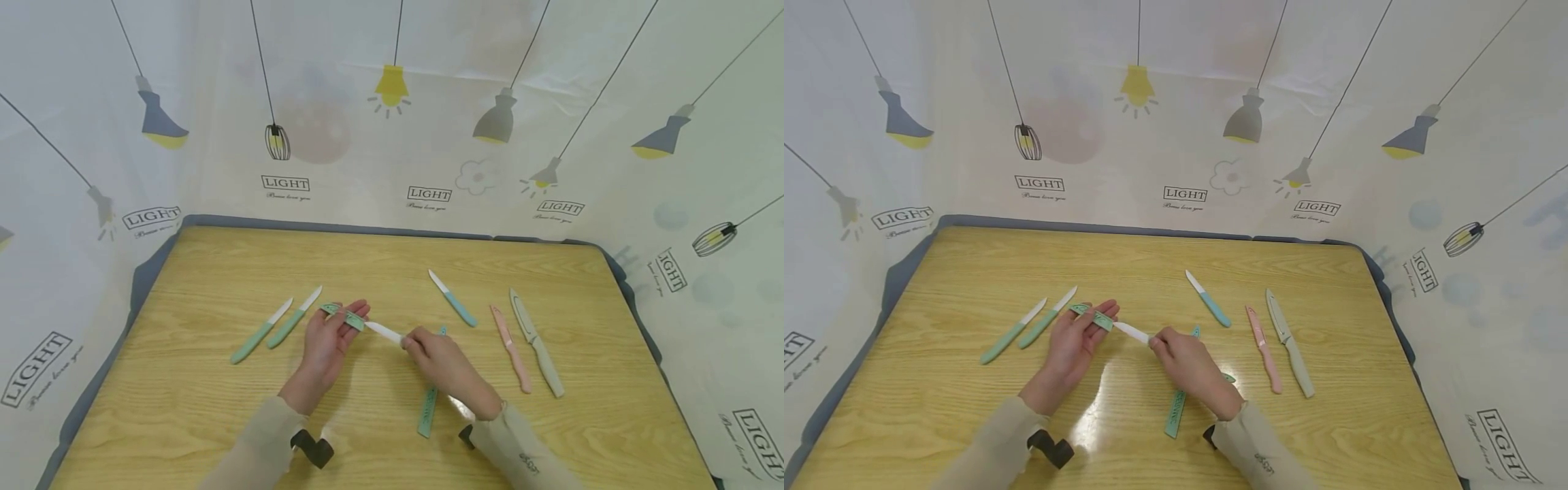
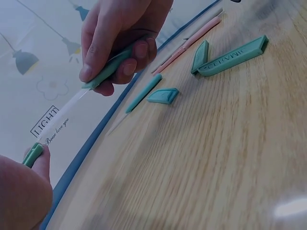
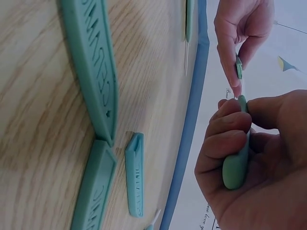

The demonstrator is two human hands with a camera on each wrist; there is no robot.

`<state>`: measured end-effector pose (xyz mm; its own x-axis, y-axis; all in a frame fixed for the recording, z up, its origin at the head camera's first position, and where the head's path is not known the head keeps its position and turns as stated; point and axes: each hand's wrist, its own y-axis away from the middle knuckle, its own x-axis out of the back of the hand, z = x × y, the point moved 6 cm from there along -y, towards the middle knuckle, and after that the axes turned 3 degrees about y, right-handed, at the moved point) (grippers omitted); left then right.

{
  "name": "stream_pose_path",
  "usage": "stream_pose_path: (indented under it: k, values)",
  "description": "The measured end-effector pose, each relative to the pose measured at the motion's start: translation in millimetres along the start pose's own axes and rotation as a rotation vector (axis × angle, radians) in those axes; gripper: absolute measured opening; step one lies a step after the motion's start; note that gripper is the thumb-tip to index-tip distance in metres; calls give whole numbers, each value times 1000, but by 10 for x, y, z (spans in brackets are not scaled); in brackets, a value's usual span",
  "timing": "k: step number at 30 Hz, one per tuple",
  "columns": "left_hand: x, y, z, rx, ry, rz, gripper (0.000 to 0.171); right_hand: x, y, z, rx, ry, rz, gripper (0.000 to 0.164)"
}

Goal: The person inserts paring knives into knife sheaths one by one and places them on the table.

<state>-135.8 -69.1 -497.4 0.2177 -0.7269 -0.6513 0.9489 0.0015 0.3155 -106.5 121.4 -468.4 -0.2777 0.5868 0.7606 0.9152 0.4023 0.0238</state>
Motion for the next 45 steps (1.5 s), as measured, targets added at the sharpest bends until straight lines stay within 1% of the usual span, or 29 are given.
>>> stream_pose_path:
  k: [2,6,13,18,22,25,32,39,42,45]
  values:
    - [-20,6,-1,-7,2,-12,22,-3,0,3,-4,9,-3,27]
    - [-40,13,-13,-19,4,-33,22,2,3,-14,-4,20,-1,26]
    - [-34,21,-26,-41,13,-22,33,24,10,-85,16,45,30,28]
    - [-65,25,-21,-57,45,-21,33,27,18,-113,14,33,56,29]
    - [-102,30,-26,-64,43,-30,34,19,19,-118,17,26,58,28]
    - [-129,29,-38,-60,42,-37,31,19,18,-123,22,19,62,28]
    - [-179,39,-73,-46,35,-46,22,38,26,-158,78,42,98,25]
    - [-237,61,-123,-33,36,-71,19,30,15,-141,48,16,100,27]
    - [-262,72,-150,-22,36,-77,17,33,11,-150,50,13,100,27]
    - [-281,81,-162,-26,35,-84,16,36,9,-157,49,9,97,27]
